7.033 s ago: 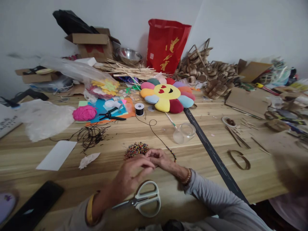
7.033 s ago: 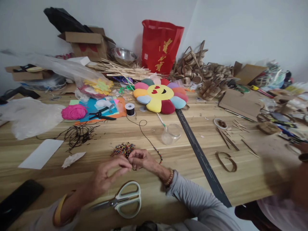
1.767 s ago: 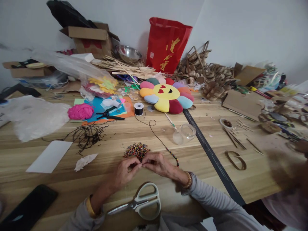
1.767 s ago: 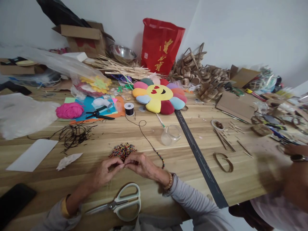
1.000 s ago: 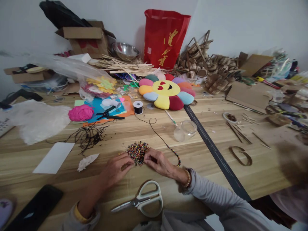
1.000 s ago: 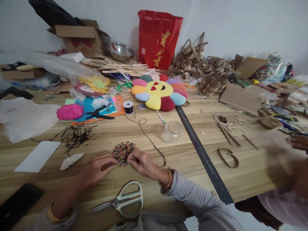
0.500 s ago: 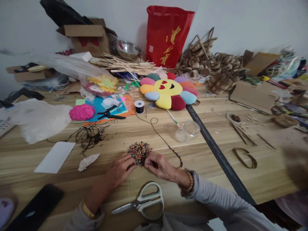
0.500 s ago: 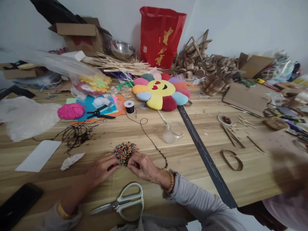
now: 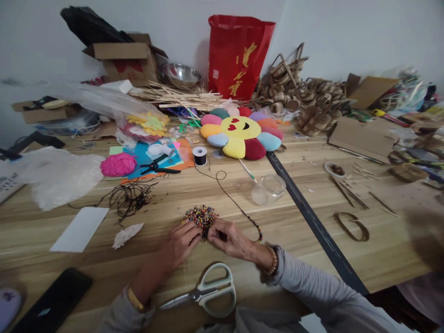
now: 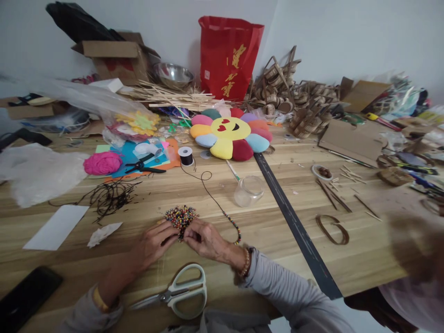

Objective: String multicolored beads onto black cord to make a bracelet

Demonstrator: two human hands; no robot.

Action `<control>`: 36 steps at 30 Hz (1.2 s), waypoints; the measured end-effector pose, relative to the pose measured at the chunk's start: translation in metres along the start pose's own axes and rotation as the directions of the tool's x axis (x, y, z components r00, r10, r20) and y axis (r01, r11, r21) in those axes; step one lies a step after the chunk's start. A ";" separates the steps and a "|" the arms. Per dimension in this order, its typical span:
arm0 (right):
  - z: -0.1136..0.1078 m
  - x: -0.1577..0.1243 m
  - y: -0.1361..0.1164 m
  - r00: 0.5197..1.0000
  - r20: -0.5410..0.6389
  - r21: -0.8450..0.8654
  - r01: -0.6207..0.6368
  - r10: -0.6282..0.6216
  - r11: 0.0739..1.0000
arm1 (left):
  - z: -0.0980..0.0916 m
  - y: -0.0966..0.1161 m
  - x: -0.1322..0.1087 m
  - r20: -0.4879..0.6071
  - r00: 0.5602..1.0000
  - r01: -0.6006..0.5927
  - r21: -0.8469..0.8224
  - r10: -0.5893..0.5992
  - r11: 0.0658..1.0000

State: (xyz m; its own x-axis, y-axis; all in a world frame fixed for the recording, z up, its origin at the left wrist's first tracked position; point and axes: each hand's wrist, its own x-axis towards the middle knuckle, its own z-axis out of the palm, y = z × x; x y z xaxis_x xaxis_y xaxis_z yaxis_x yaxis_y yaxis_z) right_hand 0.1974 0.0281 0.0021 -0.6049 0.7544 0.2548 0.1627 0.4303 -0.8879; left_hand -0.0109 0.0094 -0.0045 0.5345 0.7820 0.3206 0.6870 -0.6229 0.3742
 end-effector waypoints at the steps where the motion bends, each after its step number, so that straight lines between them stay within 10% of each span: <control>1: 0.000 0.000 0.000 1.000 0.000 -0.001 0.002 -0.002 1.000 | 0.000 0.000 0.000 0.003 1.000 -0.012 0.014 0.012 1.000; 10: 0.000 0.001 0.000 1.000 -0.008 -0.009 0.014 -0.014 1.000 | -0.001 0.003 0.001 0.049 0.998 -0.032 0.025 0.031 0.999; 16: 0.000 0.001 0.000 1.000 -0.010 0.024 -0.002 0.002 1.000 | -0.003 0.007 0.004 -0.105 0.994 0.021 -0.137 -0.036 0.990; 25: 0.004 0.000 -0.004 0.989 -0.060 0.170 -0.122 0.134 0.978 | 0.000 0.007 0.001 -0.043 0.924 0.286 -0.582 -0.380 0.761; 36: 0.007 0.001 -0.003 0.981 -0.050 0.276 -0.165 0.185 0.947 | 0.001 0.007 0.002 0.004 0.921 0.270 -0.726 -0.389 0.633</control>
State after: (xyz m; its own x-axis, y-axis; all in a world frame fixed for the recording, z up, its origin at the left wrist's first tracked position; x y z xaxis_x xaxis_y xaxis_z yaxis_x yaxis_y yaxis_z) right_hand 0.1909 0.0241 0.0027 -0.5245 0.8449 0.1049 0.0387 0.1467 -0.9884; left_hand -0.0048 0.0071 -0.0018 0.2274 0.9628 0.1462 0.2220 -0.1974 0.9548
